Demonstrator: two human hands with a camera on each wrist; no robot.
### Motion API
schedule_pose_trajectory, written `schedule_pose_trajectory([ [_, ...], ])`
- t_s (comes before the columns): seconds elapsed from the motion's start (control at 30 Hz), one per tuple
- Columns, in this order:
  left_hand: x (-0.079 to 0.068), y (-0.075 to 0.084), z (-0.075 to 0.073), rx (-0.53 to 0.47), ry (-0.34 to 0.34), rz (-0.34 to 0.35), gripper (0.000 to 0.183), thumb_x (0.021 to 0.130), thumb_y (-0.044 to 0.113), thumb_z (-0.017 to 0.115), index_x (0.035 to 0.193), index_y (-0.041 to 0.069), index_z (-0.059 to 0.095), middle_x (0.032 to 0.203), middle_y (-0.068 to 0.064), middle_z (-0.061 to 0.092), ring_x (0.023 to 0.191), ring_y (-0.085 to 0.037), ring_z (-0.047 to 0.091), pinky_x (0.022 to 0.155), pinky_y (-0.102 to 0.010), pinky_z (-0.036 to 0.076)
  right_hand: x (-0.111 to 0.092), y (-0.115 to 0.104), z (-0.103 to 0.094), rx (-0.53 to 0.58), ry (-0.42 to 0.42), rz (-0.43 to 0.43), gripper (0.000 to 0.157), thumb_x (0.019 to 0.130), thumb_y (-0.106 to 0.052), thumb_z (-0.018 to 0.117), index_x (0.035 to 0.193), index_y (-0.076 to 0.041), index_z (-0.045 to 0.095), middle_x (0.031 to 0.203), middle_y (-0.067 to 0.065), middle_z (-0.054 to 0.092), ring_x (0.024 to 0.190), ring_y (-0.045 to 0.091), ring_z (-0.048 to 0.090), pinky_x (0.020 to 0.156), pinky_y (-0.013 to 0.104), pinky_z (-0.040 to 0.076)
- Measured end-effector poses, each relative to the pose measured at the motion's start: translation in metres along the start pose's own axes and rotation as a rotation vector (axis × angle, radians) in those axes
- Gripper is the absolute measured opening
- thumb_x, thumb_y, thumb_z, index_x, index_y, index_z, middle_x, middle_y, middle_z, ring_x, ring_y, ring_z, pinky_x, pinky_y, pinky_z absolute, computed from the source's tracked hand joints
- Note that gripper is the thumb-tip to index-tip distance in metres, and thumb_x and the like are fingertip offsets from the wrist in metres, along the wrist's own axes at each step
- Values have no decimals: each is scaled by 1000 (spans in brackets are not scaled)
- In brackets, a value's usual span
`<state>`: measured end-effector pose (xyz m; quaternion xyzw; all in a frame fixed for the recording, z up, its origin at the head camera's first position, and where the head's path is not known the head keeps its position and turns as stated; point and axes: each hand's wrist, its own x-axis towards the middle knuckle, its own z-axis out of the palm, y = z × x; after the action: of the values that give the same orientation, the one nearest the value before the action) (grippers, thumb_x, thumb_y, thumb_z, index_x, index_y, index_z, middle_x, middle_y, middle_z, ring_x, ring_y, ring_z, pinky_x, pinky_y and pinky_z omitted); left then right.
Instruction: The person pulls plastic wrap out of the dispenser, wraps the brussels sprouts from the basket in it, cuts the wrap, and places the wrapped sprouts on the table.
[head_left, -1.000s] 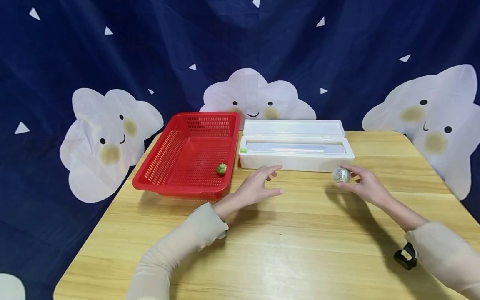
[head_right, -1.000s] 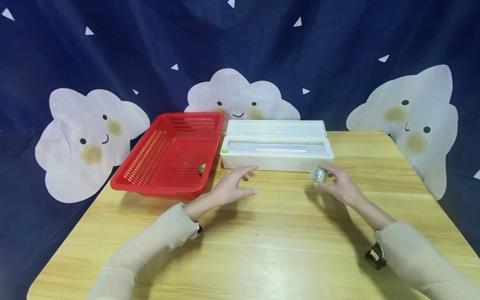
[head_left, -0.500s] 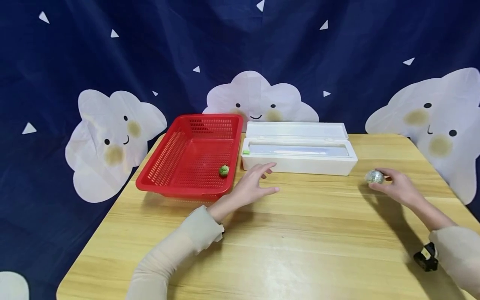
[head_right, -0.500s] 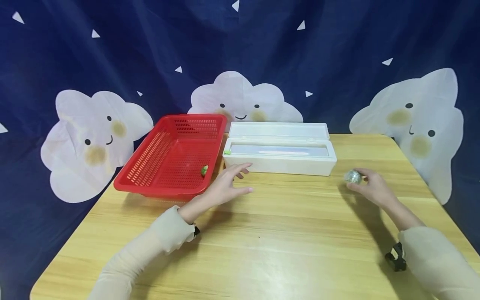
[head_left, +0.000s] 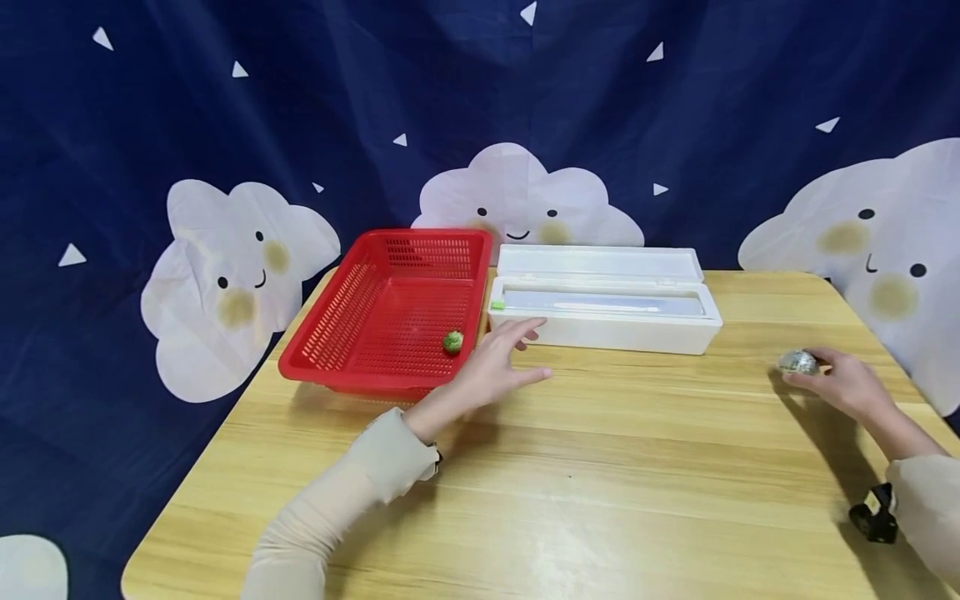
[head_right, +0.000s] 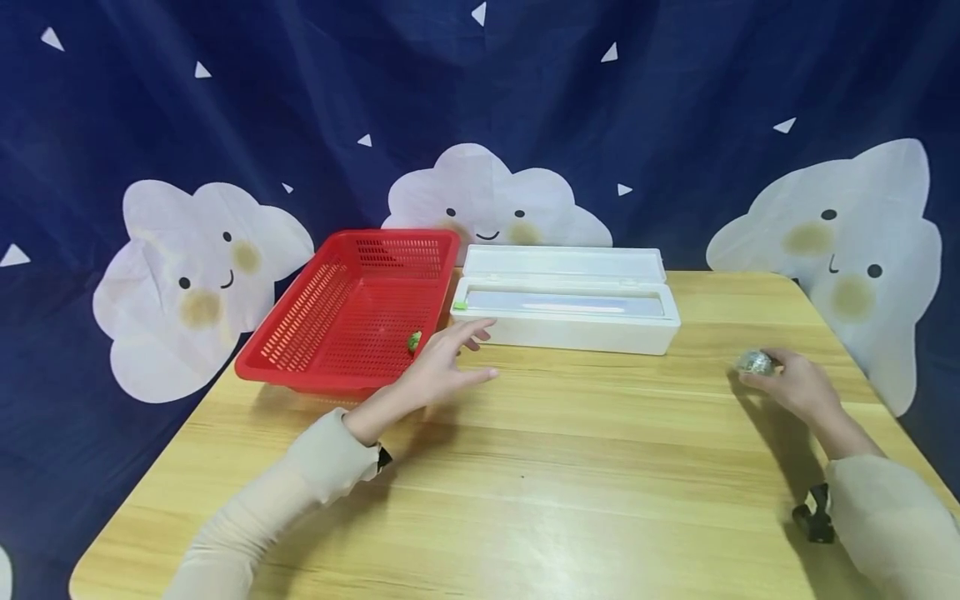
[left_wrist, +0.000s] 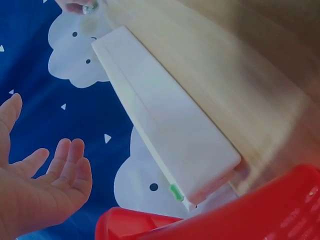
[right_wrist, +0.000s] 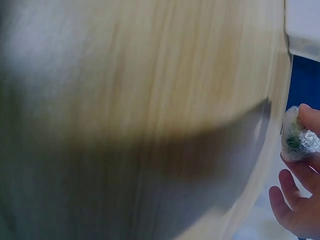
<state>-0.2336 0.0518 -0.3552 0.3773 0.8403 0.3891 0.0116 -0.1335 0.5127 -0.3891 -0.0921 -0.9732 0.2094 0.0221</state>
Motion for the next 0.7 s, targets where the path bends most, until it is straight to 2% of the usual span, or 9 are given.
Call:
schedule_pose_trajectory([
  [0.2, 3, 1, -4, 25, -2, 11, 66, 78, 29, 72, 135, 10, 43, 114, -11, 57, 96, -20, 56, 81, -33, 47, 2, 11, -1, -28, -22, 27, 67, 89, -34, 56, 123, 20, 36, 109, 45, 40, 88, 54, 45, 67, 53, 39],
  [0.3, 4, 1, -5, 36, -4, 2, 67, 78, 30, 71, 135, 11, 42, 114, -10, 57, 97, -19, 56, 82, -34, 46, 4, 15, -1, -39, -27, 41, 69, 89, -37, 54, 125, 19, 34, 113, 46, 37, 92, 57, 41, 71, 57, 37],
  [0.5, 6, 2, -6, 43, -18, -4, 67, 79, 31, 71, 136, 13, 41, 114, -10, 57, 99, -19, 56, 82, -33, 46, 10, 20, 1, -64, -25, 11, 67, 89, -39, 55, 123, 17, 39, 110, 45, 41, 88, 56, 43, 66, 53, 37],
  [0.7, 10, 5, -10, 43, -36, 53, 67, 78, 28, 72, 136, 11, 42, 113, -12, 56, 99, -22, 57, 83, -37, 46, 14, 29, 2, -88, -74, -17, 69, 88, -39, 57, 121, 19, 37, 104, 45, 44, 83, 53, 47, 63, 49, 40],
])
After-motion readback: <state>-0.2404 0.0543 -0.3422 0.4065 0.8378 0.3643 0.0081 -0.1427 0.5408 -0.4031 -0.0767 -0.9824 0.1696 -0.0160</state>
